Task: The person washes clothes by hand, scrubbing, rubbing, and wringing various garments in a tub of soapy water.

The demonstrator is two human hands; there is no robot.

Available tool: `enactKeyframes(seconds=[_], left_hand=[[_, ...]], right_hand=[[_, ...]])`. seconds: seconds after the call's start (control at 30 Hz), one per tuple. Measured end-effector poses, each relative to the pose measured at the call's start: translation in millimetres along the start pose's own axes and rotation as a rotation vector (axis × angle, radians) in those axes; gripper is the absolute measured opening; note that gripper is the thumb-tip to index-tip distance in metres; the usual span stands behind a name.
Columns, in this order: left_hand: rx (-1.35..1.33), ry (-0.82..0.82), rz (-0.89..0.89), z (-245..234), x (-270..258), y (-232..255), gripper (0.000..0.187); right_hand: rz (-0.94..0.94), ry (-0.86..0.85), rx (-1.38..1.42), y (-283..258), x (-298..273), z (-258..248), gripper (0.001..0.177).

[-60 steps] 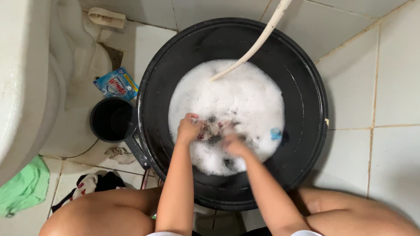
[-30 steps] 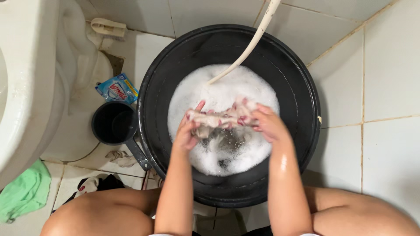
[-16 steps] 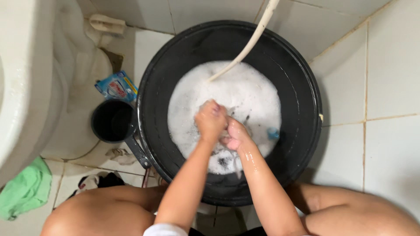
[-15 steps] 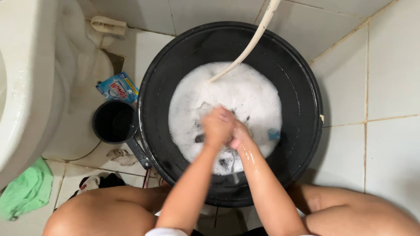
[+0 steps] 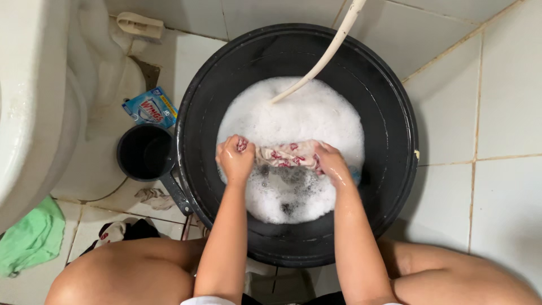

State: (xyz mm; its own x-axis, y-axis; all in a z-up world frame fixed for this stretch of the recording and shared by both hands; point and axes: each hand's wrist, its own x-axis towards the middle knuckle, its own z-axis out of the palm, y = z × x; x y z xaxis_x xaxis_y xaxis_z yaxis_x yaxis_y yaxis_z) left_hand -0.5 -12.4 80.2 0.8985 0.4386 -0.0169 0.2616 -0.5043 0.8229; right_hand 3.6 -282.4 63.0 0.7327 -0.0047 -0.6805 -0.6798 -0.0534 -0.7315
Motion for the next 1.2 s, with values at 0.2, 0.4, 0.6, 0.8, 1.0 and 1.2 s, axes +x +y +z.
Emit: enactKeyframes(seconds=[0.2, 0.4, 0.6, 0.8, 1.0, 1.2], left_hand=[[0.45, -0.4, -0.269, -23.1, 3.3, 11.3, 0.047], [0.301, -0.483, -0.197, -8.9, -1.1, 1.6, 0.036], [0.371, -0.604, -0.212, -8.5, -7.9, -7.6, 0.034], [0.227, -0.797, -0.019, -7.0, -14.2, -2.8, 0.085], [-0.357, -0.932, -0.142, 38.3, -22.7, -68.3, 0.094], [-0.941, -0.707, -0.201, 9.0, 3.2, -66.8, 0.066]], right_hand=[[0.136, 0.039, -0.333, 67.2, 45.4, -13.4, 0.032], [0.298, -0.279, -0.418, 126.1, 56.9, 54.8, 0.047], [0.238, 0.03, -1.191, 139.1, 57.2, 37.3, 0.058], [0.277, -0.437, -1.139, 3.6, -6.4, 68.1, 0.076], [-0.331, -0.654, -0.536, -110.0, -106.6, 47.9, 0.06], [-0.366, -0.385, 0.01, -116.7, -112.9, -6.2, 0.056]])
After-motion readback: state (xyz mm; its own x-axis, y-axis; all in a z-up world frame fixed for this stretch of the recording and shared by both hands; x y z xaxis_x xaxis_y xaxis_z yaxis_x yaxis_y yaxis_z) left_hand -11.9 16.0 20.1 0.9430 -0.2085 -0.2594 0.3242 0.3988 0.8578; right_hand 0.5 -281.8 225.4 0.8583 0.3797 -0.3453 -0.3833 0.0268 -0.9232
